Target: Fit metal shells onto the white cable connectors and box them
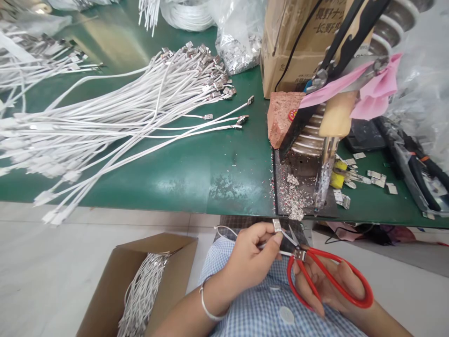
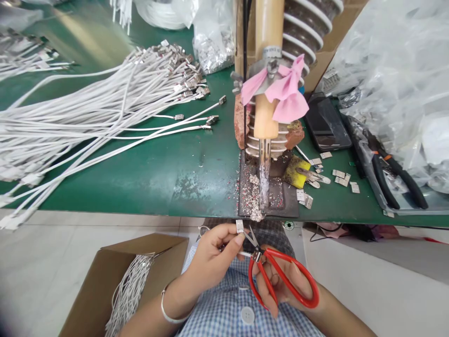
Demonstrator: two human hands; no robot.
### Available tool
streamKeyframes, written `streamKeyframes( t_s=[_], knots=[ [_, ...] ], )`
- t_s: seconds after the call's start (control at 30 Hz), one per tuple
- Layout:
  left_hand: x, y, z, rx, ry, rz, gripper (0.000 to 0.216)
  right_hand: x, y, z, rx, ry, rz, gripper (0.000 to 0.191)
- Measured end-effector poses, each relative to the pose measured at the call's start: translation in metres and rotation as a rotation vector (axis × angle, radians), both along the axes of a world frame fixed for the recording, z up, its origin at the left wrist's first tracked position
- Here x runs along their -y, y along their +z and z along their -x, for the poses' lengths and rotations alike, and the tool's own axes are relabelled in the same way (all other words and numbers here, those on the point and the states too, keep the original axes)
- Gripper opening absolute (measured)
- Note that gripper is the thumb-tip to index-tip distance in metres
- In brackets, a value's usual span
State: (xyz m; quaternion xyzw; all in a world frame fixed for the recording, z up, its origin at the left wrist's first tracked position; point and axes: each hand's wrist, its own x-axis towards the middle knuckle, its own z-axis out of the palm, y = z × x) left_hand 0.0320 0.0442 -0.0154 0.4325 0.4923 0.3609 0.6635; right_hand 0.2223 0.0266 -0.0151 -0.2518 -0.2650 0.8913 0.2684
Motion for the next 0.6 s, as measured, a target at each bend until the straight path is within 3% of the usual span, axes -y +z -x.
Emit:
streamKeyframes(
  t_s=[0.27, 0.6],
  knots=[
    [-0.001, 0.002, -0.001, 0.004, 0.012, 0.016, 0.033, 0.001, -0.002, 0.001, -0.034, -0.001, 0.0, 0.064],
    [-0.002, 0.006, -0.002, -0.003, -0.006, 0.007, 0.035, 0.012, 0.009, 0.015, -0.019, -0.105, 0.047, 0.063]
  ],
)
